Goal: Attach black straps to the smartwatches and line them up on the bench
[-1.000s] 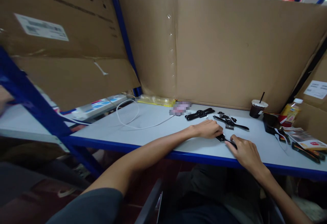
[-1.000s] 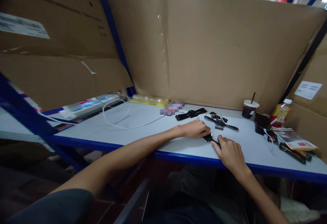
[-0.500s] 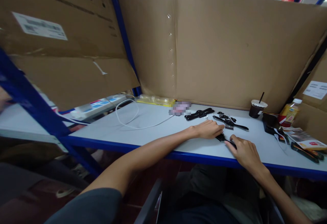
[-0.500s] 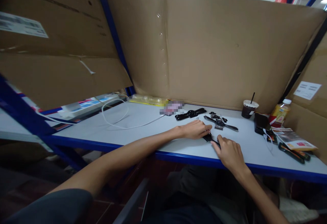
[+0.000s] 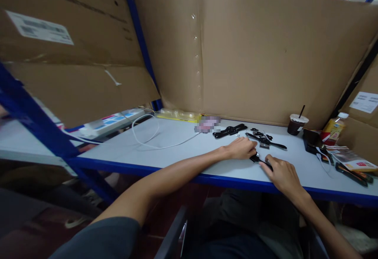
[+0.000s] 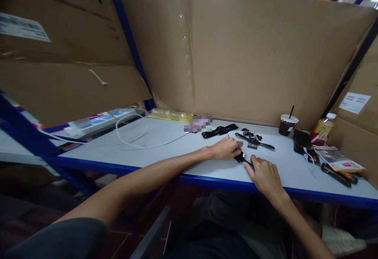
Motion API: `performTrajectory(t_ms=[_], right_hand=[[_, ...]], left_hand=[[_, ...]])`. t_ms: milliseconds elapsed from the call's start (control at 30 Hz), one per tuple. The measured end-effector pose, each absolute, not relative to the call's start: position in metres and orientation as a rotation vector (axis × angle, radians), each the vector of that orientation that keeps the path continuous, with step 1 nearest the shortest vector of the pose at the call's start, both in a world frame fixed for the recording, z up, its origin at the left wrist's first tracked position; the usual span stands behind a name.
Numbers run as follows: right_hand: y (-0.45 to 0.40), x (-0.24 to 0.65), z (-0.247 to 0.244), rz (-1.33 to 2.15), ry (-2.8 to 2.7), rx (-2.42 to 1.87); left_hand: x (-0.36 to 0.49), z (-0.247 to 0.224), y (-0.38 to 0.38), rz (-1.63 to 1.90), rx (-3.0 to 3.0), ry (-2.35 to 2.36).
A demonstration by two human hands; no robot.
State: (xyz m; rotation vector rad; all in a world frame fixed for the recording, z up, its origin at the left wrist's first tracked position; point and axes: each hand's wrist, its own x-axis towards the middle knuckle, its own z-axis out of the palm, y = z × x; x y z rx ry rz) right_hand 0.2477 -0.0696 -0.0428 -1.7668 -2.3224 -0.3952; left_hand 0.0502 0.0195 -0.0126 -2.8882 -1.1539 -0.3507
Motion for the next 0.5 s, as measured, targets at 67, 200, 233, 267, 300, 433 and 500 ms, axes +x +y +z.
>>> performTrajectory(t_ms=[67,200,233,267,300,433,500], right_hand=[[-0.0698,0.2474,-0.0424,-0.384,-2.322,-1.767],[-0.0702,0.2471,-0.0415,-0.384,-2.326,-1.779],[-0.0703,0.2471,-0.0413,-0.384,-2.328,-1.78],[-0.0703,0.2472,-0.0413,-0.382,-2.331,-1.78],[-0.0703,0.2472,-0.0413,-0.381,-2.333,-1.778],[-0.0703,0.2474,-0.0416,-0.375,-2.329,-1.773],[-0.0702,0.2476,-0.042,-0.364,-2.327,-1.771]], left_hand=[[0.048,-0.0135,0.021,-0.346,-2.901,-1.092],[0.0422,-0.0127,0.0219,-0.32,-2.922,-0.94],[0.0412,-0.0122,0.0219,-0.315,-2.923,-0.916],[0.0405,-0.0116,0.0217,-0.308,-2.921,-0.897],[0.04,-0.0111,0.0215,-0.296,-2.918,-0.884],[0.0405,-0.0096,0.0202,-0.235,-2.892,-0.862],[0.0413,-0.0092,0.0195,-0.222,-2.887,-0.864]])
